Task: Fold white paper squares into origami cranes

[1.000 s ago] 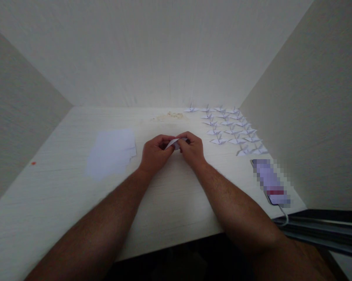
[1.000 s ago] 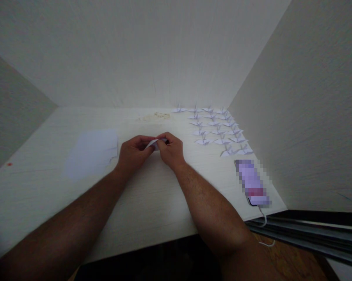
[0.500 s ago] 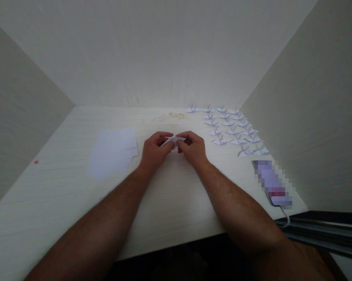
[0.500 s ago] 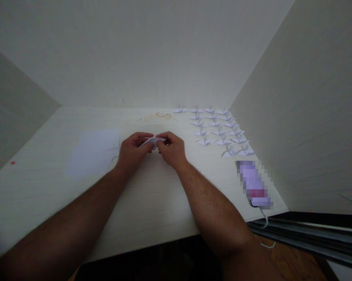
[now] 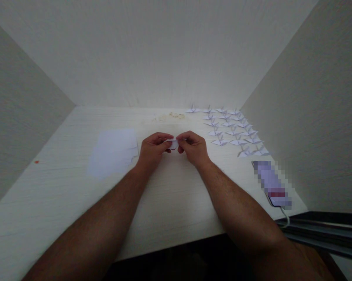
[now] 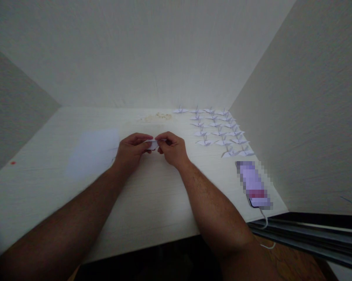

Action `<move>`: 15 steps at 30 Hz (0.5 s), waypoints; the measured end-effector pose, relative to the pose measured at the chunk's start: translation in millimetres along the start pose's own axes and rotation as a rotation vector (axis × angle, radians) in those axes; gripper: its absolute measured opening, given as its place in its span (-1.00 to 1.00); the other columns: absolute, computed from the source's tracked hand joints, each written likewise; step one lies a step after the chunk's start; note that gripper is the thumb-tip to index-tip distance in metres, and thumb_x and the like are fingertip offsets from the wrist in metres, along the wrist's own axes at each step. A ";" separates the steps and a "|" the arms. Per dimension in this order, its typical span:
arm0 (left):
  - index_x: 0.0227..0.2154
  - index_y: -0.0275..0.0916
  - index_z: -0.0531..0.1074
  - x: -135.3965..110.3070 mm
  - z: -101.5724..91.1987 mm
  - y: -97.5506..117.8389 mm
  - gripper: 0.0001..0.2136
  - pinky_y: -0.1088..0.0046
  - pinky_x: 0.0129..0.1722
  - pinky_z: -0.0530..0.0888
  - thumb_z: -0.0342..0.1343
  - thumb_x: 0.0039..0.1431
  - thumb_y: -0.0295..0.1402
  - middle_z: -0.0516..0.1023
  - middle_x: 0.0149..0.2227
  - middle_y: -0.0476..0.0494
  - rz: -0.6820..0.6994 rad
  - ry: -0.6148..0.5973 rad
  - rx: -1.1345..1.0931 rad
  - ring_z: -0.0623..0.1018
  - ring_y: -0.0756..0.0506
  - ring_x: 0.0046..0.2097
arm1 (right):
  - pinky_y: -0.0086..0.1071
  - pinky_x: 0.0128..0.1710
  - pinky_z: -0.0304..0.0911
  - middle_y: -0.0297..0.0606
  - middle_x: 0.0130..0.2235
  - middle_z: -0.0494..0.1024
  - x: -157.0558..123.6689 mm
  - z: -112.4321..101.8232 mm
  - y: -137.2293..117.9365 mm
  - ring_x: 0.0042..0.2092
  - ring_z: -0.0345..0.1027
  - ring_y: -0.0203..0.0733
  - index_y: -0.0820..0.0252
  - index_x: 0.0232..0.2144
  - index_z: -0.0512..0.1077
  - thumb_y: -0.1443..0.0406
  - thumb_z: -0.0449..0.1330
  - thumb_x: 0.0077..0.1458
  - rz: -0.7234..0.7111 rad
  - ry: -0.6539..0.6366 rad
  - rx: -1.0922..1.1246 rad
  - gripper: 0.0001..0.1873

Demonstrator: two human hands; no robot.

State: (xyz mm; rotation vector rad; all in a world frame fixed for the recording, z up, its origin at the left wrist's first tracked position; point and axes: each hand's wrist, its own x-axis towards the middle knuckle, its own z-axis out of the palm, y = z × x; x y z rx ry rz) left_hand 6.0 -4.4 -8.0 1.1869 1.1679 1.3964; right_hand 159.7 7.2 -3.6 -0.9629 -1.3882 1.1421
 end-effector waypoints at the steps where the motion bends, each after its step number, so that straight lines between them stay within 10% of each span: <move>1: -0.34 -0.21 0.54 0.3 -0.2 -0.9 -0.80 0.45 -0.43 0.51 0.28 -0.11 -0.35 0.58 -0.46 -0.03 -0.004 0.007 -0.007 0.53 0.00 -0.46 | -0.45 -0.51 0.26 -0.48 -0.62 0.43 0.1 -0.1 0.4 -0.56 0.34 -0.36 0.10 -0.41 0.47 0.23 0.21 0.01 0.008 -0.005 0.005 -0.91; 15: -0.48 -0.23 0.50 -4.0 1.1 6.1 -0.89 0.45 -0.38 0.55 0.24 -0.17 -0.46 0.55 -0.51 0.02 -0.018 0.011 -0.153 0.54 0.01 -0.46 | -0.39 -0.48 0.40 -0.44 -0.62 0.49 2.4 0.3 -0.6 -0.57 0.41 -0.31 0.14 -0.47 0.42 0.31 0.19 -0.12 0.103 0.018 0.175 -0.94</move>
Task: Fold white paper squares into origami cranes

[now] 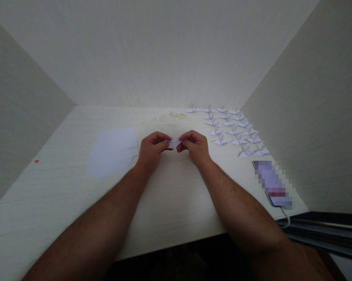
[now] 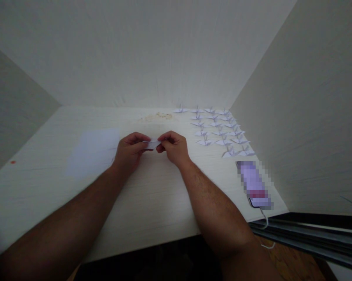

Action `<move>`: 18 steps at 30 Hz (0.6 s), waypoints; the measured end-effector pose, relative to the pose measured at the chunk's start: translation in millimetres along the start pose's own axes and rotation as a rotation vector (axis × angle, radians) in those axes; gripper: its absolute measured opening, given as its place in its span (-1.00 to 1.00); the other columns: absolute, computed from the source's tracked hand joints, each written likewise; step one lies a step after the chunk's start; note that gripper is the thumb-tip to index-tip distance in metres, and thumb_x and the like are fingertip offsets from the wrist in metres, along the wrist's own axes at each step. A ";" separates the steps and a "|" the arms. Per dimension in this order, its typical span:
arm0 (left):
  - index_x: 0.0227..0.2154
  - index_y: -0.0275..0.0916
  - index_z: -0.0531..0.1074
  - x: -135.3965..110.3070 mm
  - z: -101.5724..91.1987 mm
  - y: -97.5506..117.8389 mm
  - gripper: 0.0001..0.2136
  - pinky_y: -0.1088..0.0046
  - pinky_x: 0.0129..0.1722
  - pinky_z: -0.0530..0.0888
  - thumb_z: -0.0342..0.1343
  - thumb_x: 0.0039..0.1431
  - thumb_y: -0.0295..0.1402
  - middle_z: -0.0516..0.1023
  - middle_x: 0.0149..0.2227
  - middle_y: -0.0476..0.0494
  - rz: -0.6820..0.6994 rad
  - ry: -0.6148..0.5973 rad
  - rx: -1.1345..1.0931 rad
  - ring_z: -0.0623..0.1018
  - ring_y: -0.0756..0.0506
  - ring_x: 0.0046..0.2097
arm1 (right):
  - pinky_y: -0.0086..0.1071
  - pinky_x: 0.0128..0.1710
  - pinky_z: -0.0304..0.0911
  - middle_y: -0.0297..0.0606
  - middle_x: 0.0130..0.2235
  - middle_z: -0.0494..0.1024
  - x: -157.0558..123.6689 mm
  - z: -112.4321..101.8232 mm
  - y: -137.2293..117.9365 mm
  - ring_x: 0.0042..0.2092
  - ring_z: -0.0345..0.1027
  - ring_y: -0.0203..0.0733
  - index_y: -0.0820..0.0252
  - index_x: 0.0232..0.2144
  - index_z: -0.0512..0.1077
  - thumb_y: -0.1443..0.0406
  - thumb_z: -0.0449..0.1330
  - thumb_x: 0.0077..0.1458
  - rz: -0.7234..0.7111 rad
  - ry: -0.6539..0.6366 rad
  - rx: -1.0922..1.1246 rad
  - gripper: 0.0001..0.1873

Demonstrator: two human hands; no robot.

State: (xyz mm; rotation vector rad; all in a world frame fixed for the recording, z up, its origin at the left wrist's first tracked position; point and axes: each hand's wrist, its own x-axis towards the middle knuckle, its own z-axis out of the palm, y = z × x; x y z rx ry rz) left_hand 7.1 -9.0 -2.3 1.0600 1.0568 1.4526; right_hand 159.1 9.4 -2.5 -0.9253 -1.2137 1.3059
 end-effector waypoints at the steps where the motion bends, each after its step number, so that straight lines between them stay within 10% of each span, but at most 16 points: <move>1: -0.48 -0.23 0.49 -0.3 0.6 0.2 -0.89 0.44 -0.37 0.55 0.23 -0.16 -0.46 0.55 -0.51 0.02 0.012 0.004 0.025 0.54 0.01 -0.45 | -0.39 -0.49 0.40 -0.45 -0.62 0.49 0.3 0.1 0.0 -0.58 0.41 -0.31 0.14 -0.47 0.41 0.32 0.18 -0.13 0.015 0.008 0.015 -0.93; 18: -0.39 -0.24 0.45 -2.0 3.9 2.1 -0.79 0.52 -0.45 0.50 0.33 -0.12 -0.39 0.53 -0.49 0.05 0.149 0.075 0.267 0.50 0.04 -0.49 | -0.47 -0.56 0.33 -0.51 -0.55 0.50 2.4 3.3 -0.6 -0.57 0.39 -0.36 0.12 -0.26 0.36 0.19 0.37 -0.14 0.011 0.048 -0.005 -0.61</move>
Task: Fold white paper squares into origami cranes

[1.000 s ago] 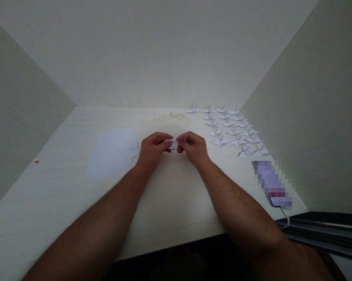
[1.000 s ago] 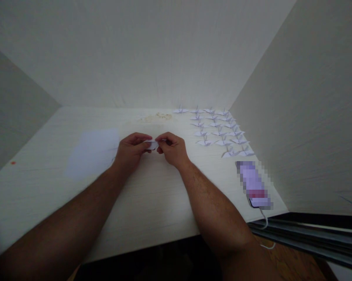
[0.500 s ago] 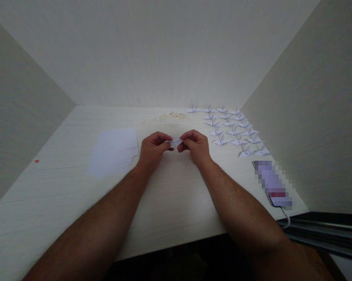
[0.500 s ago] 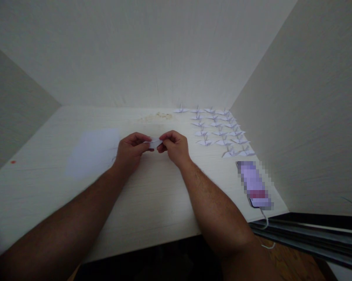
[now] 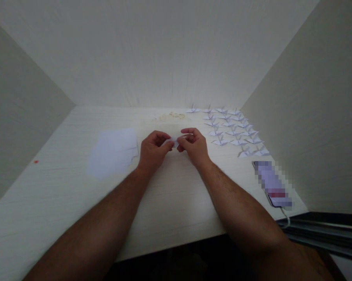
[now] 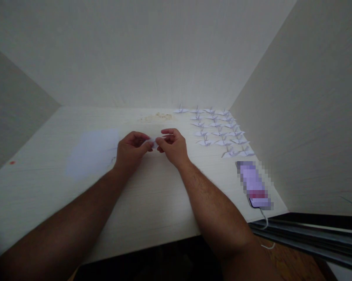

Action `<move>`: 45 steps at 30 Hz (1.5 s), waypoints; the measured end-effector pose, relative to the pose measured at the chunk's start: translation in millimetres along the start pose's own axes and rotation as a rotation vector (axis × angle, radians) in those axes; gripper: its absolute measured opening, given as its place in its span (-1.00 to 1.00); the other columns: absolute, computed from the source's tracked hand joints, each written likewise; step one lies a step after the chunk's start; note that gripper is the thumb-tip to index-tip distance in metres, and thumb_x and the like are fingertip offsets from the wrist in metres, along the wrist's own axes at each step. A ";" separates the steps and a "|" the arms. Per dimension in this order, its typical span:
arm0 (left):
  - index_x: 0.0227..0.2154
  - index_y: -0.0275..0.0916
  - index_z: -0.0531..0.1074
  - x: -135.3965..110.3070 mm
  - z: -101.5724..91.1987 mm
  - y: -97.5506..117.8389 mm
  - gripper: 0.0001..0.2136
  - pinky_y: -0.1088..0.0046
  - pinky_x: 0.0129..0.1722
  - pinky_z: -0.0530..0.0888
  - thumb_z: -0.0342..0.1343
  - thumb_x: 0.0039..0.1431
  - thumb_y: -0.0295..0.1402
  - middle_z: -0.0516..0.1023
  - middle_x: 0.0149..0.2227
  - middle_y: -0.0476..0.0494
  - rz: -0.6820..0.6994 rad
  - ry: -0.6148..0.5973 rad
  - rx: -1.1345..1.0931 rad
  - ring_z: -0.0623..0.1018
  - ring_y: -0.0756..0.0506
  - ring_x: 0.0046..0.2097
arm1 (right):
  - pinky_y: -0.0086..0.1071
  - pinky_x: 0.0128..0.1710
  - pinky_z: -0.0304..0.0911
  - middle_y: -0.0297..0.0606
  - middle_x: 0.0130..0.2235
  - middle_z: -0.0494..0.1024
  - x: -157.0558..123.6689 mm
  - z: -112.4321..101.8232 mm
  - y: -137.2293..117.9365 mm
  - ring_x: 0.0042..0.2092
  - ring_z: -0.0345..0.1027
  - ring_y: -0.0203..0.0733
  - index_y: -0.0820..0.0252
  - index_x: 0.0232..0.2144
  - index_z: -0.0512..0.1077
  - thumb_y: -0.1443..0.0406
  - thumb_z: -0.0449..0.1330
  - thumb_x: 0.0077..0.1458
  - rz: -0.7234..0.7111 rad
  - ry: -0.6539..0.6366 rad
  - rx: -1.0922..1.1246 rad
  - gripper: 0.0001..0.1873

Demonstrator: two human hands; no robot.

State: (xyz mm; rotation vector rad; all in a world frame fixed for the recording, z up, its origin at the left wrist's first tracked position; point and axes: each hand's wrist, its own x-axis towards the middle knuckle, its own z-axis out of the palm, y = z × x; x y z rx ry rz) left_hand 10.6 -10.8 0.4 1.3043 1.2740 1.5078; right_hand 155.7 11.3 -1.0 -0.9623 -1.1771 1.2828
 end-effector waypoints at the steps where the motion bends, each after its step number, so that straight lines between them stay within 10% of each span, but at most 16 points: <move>1: -0.35 -0.24 0.45 0.7 0.0 -0.9 -0.75 0.53 -0.46 0.49 0.34 -0.13 -0.40 0.53 -0.47 0.05 0.003 0.009 -0.014 0.51 0.05 -0.49 | -0.47 -0.55 0.33 -0.51 -0.56 0.50 -0.2 0.6 -0.2 -0.57 0.38 -0.36 0.13 -0.27 0.37 0.18 0.38 -0.14 0.004 0.000 -0.013 -0.62; 45: -0.47 -0.25 0.52 -0.8 -1.7 1.7 -0.81 0.49 -0.40 0.41 0.25 0.05 -0.21 0.58 -0.48 -0.04 -0.018 -0.083 0.195 0.53 -0.02 -0.42 | -0.44 -0.53 0.27 -0.41 -0.61 0.48 -2.7 -1.1 3.1 -0.57 0.34 -0.34 0.17 -0.44 0.47 0.12 0.34 -0.05 -0.012 -0.004 -0.135 -0.75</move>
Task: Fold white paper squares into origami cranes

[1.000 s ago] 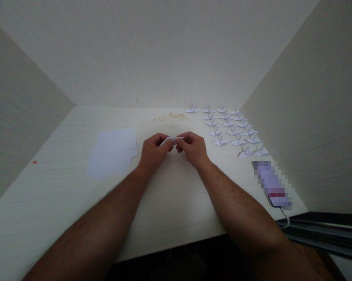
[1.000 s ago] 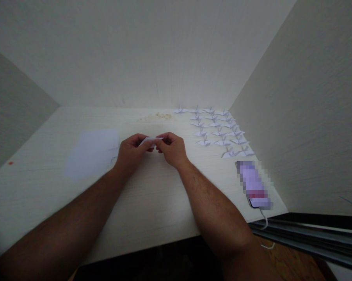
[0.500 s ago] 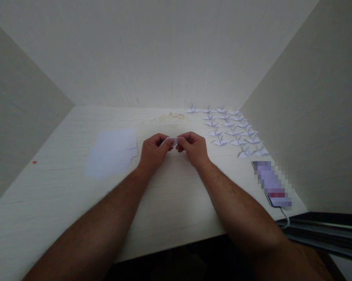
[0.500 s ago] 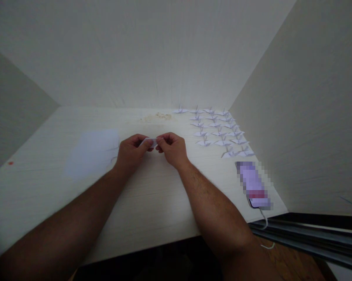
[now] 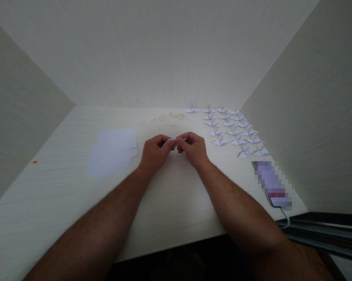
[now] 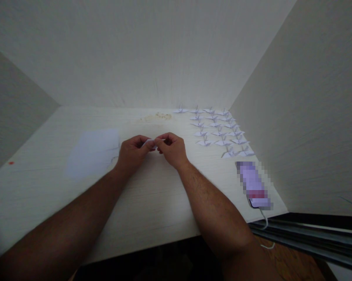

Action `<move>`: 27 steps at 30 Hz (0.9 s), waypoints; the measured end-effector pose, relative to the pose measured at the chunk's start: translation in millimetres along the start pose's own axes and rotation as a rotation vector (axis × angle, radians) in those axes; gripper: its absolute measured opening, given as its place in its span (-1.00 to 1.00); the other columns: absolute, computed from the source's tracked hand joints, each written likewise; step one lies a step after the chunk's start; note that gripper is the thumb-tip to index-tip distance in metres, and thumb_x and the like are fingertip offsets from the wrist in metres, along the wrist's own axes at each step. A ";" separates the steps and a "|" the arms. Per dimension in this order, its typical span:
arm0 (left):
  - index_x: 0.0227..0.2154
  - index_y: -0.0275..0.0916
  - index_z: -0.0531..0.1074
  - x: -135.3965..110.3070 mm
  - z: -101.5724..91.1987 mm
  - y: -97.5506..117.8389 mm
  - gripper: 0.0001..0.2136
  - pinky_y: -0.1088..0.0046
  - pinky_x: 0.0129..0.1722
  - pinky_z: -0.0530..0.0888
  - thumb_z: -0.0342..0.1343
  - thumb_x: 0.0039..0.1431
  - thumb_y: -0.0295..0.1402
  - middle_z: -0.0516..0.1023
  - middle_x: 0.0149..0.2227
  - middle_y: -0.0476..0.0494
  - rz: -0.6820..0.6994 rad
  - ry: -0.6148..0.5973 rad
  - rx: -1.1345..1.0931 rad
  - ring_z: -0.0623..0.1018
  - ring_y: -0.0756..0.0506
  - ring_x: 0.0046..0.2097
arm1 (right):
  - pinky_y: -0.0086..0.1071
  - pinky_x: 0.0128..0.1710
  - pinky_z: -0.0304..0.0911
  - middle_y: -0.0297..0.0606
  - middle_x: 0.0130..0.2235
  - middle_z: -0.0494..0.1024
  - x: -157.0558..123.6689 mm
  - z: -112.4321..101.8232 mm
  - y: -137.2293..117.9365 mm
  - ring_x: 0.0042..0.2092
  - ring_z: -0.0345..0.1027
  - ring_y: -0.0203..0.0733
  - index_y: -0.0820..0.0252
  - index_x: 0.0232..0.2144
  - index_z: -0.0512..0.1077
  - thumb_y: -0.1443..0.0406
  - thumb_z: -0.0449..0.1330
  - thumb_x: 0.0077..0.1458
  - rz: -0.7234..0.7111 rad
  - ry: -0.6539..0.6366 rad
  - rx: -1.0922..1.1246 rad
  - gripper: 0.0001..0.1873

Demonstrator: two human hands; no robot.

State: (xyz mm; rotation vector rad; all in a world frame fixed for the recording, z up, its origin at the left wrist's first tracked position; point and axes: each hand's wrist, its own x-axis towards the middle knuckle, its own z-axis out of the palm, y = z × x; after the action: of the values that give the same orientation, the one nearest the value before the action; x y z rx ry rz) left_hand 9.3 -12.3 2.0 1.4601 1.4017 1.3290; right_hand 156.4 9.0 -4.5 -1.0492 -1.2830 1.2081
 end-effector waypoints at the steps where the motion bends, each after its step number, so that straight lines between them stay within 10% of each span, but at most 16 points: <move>1: -0.47 -0.25 0.52 0.0 0.2 0.8 -0.81 0.48 -0.39 0.42 0.26 0.04 -0.21 0.59 -0.48 -0.04 -0.001 0.003 -0.014 0.53 -0.02 -0.42 | -0.45 -0.53 0.25 -0.41 -0.60 0.48 -0.3 0.0 -0.4 -0.56 0.34 -0.34 0.17 -0.45 0.47 0.12 0.34 -0.06 -0.002 0.000 -0.026 -0.75; 27: -0.38 -0.23 0.55 2.8 -3.1 -4.1 -0.79 0.43 -0.30 0.50 0.35 -0.13 -0.32 0.63 -0.40 -0.04 -0.078 0.018 -0.140 0.56 -0.03 -0.39 | -0.46 -0.55 0.19 -0.38 -0.62 0.48 3.7 -6.8 -0.9 -0.59 0.29 -0.36 0.19 -0.52 0.49 0.12 0.36 -0.08 0.030 0.028 0.040 -0.74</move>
State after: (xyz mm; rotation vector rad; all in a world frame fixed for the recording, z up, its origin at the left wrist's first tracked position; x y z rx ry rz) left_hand 5.0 -9.4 -0.7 1.2923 1.3343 1.3655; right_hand 163.0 13.1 -3.5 -1.0562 -1.2206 1.2321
